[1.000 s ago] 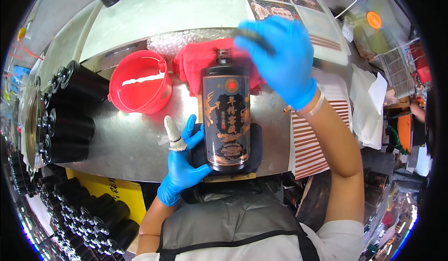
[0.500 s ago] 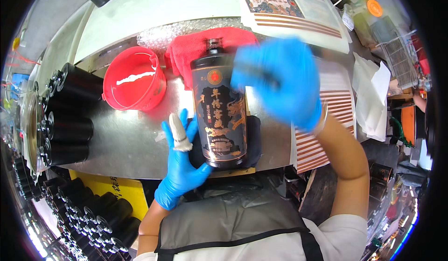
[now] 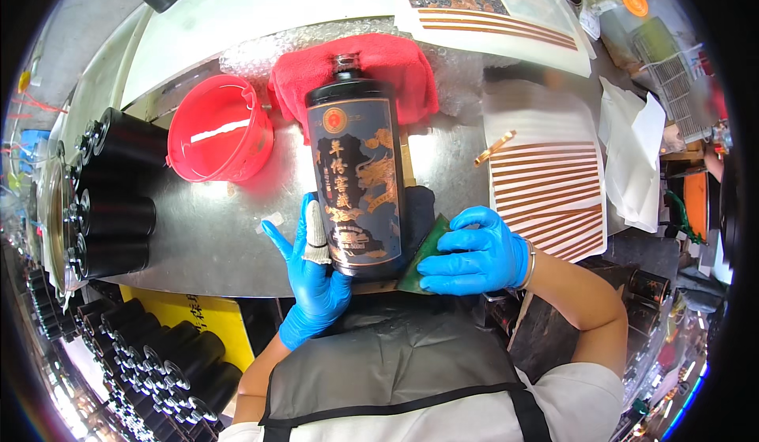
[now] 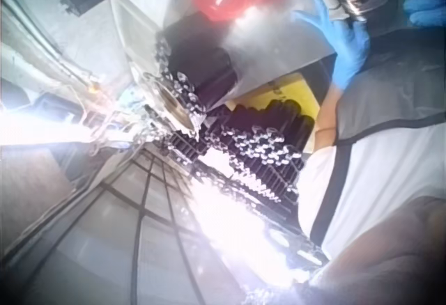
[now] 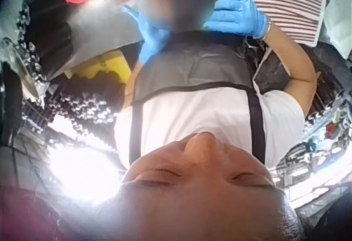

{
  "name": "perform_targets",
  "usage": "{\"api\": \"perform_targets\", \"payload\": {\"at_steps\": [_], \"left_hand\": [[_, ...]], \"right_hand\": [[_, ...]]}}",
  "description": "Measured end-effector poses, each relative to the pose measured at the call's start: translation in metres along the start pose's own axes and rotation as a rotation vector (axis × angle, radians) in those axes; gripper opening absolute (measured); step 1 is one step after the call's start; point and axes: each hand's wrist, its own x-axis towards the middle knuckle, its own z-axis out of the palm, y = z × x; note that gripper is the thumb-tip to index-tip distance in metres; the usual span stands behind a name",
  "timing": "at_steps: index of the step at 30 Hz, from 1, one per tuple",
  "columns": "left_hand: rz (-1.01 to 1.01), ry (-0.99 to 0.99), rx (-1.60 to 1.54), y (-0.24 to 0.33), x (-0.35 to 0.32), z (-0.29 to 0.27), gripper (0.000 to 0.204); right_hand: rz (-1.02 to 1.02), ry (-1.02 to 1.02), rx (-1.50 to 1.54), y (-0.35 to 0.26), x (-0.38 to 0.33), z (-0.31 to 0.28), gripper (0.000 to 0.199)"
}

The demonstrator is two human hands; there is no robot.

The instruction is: The person applies decorative stickers and copper-colored strips to black cylindrical containers. They peel the backing from a sticker, align it on the container, and smooth it down. They then apply a thin copper strip to the rim of the container, pressing it into place.

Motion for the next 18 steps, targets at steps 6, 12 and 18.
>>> {"api": "perform_targets", "payload": {"at_steps": [6, 12, 18], "left_hand": [[-0.112, -0.064, -0.092, -0.004, -0.004, 0.000, 0.053], [-0.111, -0.061, -0.080, -0.010, -0.005, 0.002, 0.061], [-0.142, -0.159, -0.100, -0.006, 0.000, -0.006, 0.064]], "right_hand": [[0.382, 0.104, 0.200, 0.003, 0.065, -0.004, 0.021], [0.522, 0.713, 0.107, 0.112, 0.096, 0.005, 0.015], [0.300, 0.022, -0.002, 0.030, 0.067, -0.016, 0.018]]}}
